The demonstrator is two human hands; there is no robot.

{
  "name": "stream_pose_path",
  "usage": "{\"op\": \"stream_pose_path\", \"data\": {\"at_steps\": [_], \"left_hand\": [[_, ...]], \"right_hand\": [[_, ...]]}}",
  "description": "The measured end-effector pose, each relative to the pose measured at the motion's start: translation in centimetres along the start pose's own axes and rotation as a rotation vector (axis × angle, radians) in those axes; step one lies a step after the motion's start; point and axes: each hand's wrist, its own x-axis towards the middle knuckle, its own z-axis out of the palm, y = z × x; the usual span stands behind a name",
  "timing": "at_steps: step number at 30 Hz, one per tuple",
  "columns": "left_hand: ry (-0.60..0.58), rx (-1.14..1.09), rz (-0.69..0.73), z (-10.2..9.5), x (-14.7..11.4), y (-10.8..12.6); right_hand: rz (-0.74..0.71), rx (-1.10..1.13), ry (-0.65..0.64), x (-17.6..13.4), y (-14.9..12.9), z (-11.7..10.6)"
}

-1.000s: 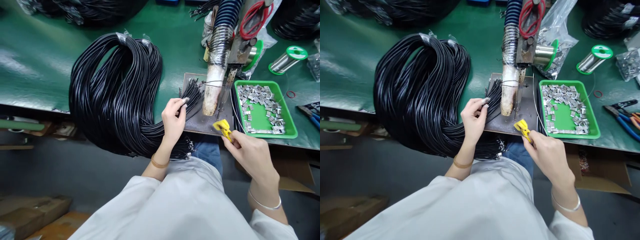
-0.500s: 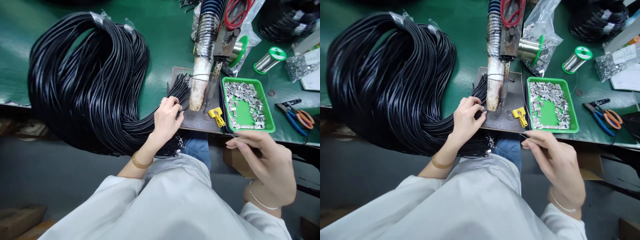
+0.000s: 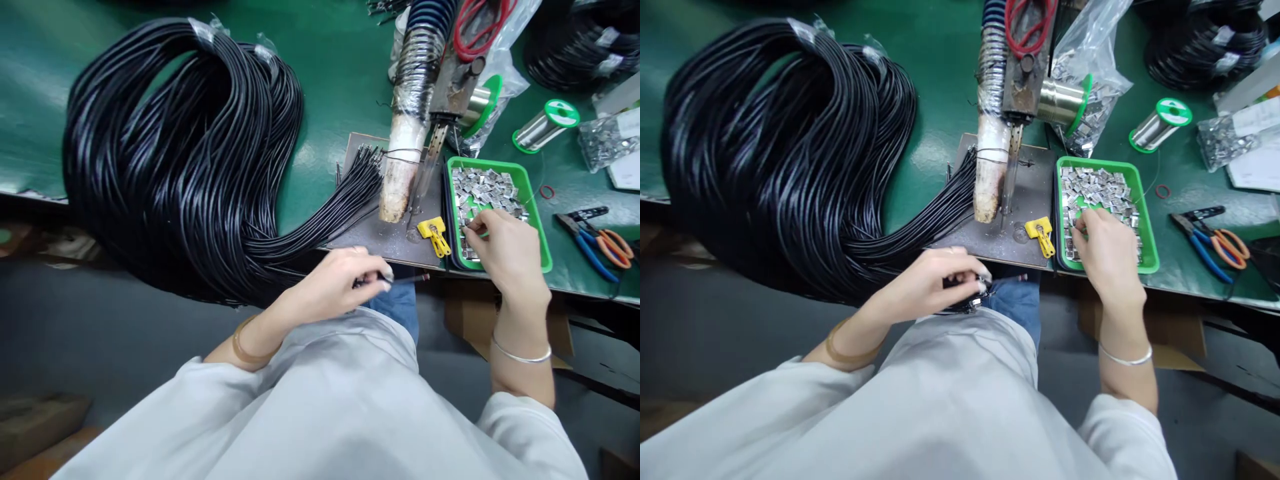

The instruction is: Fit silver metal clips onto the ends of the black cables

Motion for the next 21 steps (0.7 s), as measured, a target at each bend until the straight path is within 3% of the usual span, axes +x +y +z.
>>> {"op": "stream_pose_path", "data": {"at_steps": [3,5,7,9,11,13,17,19,21], "left_hand": [[-0.432,-0.365,0.118,-0.3,0.5,1.1],[-0.567,-0.617,0.115,-0.1,0.8,1.5],[-0.438,-0.857,-0.02,0.6,1.1,1.5],[-0.14,-1.054,-0.2,1.5,1.5,1.0],[0.094,-1.184,-0.273,2.5,1.8,0.1],[0.236,-1.205,-0.301,3.4,2.2,-0.7],[0.334,-1.116,-0.326,4.2,3.0,-1.2],[0.355,-1.051,-0.312,4.1,3.3,-1.0],[0.367,-0.996,-0.271,4.0,3.6,-0.7]], "right_hand": [[-0.031,-0.195,-0.057,0.4,-0.2,-0.5],[-0.04,-0.253,-0.032,0.5,0.3,-0.3],[-0.029,-0.198,0.065,0.4,1.0,0.2],[0.008,-0.017,0.216,0.0,1.3,0.6],[0.073,0.217,0.411,-0.9,0.7,0.3],[0.142,0.413,0.592,-2.0,-1.1,-0.7],[0.262,0.818,0.719,-4.1,-6.3,-2.4],[0.18,0.961,0.652,-4.8,-8.4,-2.2],[0.088,0.916,0.625,-5.0,-9.6,-1.4]]}}
